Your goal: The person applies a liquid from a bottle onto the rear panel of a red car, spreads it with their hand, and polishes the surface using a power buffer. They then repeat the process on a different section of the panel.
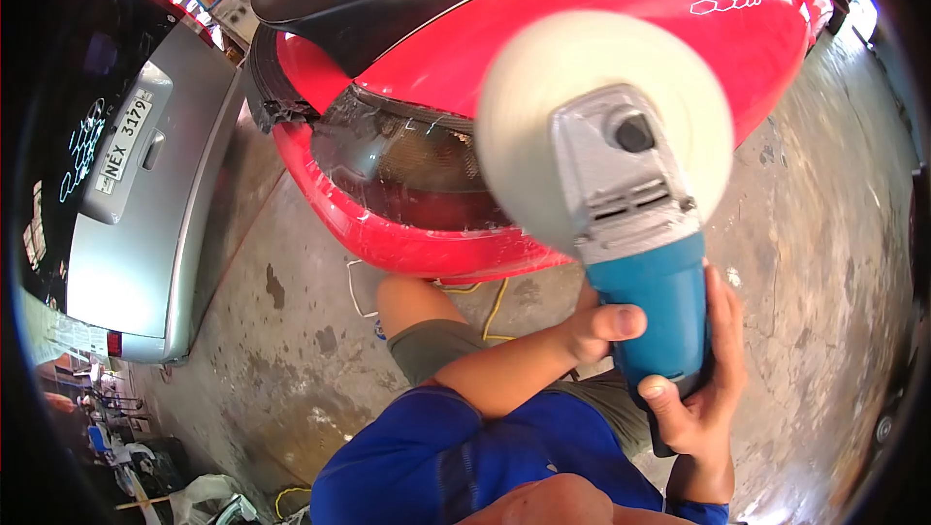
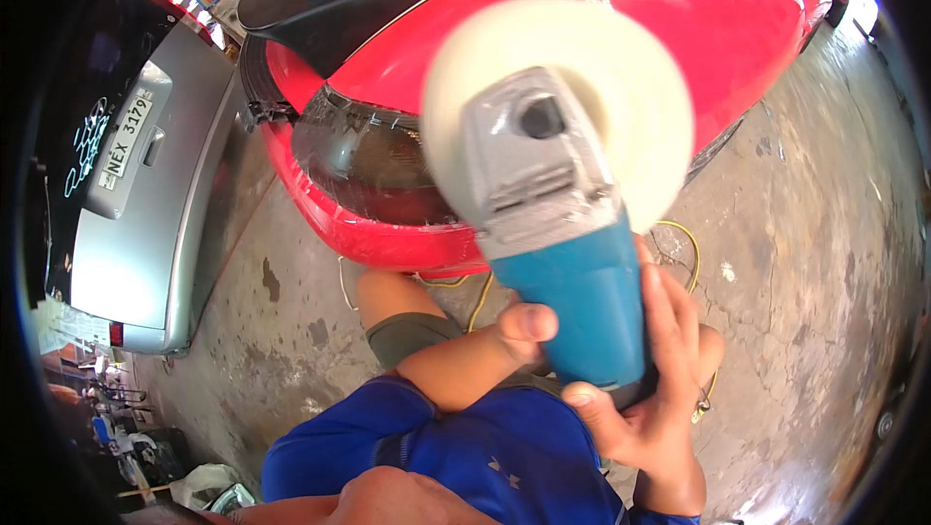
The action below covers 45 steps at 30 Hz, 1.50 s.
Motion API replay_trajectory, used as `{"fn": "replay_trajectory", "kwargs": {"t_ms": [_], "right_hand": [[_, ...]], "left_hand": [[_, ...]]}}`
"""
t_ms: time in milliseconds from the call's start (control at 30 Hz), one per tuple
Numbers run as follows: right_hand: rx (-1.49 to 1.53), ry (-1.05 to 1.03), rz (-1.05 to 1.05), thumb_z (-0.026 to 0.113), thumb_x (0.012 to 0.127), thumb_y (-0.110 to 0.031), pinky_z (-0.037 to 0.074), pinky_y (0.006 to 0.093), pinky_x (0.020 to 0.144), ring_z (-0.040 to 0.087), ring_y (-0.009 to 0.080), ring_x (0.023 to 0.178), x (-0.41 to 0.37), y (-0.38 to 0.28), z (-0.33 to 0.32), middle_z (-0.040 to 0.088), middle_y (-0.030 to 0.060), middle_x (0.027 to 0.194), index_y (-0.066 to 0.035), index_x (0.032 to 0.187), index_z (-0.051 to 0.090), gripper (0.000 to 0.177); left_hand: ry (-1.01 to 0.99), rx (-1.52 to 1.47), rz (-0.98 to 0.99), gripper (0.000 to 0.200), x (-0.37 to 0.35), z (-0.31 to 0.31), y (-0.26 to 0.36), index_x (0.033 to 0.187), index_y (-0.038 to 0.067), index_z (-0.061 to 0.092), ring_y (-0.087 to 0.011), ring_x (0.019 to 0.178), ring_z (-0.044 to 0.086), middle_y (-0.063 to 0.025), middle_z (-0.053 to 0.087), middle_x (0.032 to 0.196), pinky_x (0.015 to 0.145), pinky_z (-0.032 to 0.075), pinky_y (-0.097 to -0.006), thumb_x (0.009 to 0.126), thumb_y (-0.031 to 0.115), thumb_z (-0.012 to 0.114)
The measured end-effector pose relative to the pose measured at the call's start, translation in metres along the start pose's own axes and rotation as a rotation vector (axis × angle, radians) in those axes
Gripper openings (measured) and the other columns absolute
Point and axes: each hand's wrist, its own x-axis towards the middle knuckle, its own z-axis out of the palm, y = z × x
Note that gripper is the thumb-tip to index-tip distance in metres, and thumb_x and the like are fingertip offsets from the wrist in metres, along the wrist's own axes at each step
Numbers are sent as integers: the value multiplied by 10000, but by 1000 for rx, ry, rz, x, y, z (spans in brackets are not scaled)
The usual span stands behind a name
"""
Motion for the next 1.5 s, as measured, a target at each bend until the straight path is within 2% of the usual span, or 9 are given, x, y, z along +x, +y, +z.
{"fn": "replay_trajectory", "kwargs": {"t_ms": [167, 333, 500, 667, 933, 1033, 1133, 1233, 1500], "right_hand": [[150, -91, -185, 914, 857, -445, 454, 546, 1190, 527, 483, 1454, 32, -6, 18, 468, 367, 1597, 83, 1621, 444, 1040], [94, -43, -101, 872, 846, -563, 417, 515, 1206, 538, 438, 1456, 11, 7, 10, 503, 335, 1582, 92, 1614, 449, 1094], [134, 63, 113, 847, 856, -618, 350, 507, 1250, 488, 384, 1495, -38, 39, -7, 474, 285, 1610, 89, 1649, 391, 1156], [139, 172, 106, 829, 874, -570, 396, 543, 1172, 516, 421, 1387, -56, 49, -6, 547, 284, 1495, 112, 1604, 442, 1072], [138, -12, -60, 854, 852, -529, 366, 508, 1244, 509, 400, 1491, 11, 0, 11, 507, 299, 1604, 96, 1621, 436, 1075], [127, -90, -193, 904, 852, -335, 432, 527, 1206, 536, 457, 1448, 39, -17, 24, 493, 330, 1592, 85, 1629, 425, 1004], [128, -117, -205, 917, 837, -304, 438, 534, 1201, 537, 456, 1446, 46, -22, 26, 485, 325, 1603, 84, 1630, 423, 1012], [153, -77, -193, 896, 852, -385, 421, 530, 1212, 535, 449, 1446, 32, -6, 22, 480, 304, 1624, 87, 1628, 424, 1025], [305, 207, 252, 827, 867, -644, 367, 487, 1244, 481, 377, 1495, -61, 60, 5, 423, 299, 1661, 108, 1668, 316, 1212]], "left_hand": [[7, -13, 163, 936, -4, -2, 27, 1537, -16, 488, -296, 1308, 644, -176, 630, 1433, 1113, 545, -464, 810, 465, 831], [28, 20, 46, 1102, -7, -5, 7, 1620, 14, 330, -283, 1263, 632, -172, 589, 1393, 1073, 554, -443, 758, 473, 840], [-65, 80, -73, 834, -4, 3, -32, 1461, 6, 555, -251, 1287, 628, -129, 639, 1396, 1091, 531, -425, 827, 458, 851], [-3, 124, -64, 837, -5, 3, -59, 1489, 28, 554, -251, 1276, 634, -121, 647, 1392, 1117, 513, -431, 831, 452, 851], [23, 48, 114, 900, 0, 2, 9, 1514, -13, 503, -290, 1227, 666, -166, 651, 1360, 1091, 546, -445, 809, 447, 822], [77, 40, 191, 862, -1, 10, 42, 1478, -23, 523, -292, 1188, 686, -174, 667, 1323, 1041, 575, -443, 822, 473, 782], [85, 39, 201, 857, -2, 8, 49, 1470, -25, 526, -291, 1183, 687, -174, 669, 1315, 1033, 578, -445, 824, 483, 769], [72, 67, 167, 878, -4, -1, 32, 1490, -25, 513, -291, 1208, 677, -173, 662, 1335, 1064, 560, -446, 818, 470, 783], [37, 167, -89, 943, 6, 7, -45, 1539, 7, 463, -260, 1298, 619, -135, 630, 1402, 1123, 505, -429, 780, 350, 905]]}}
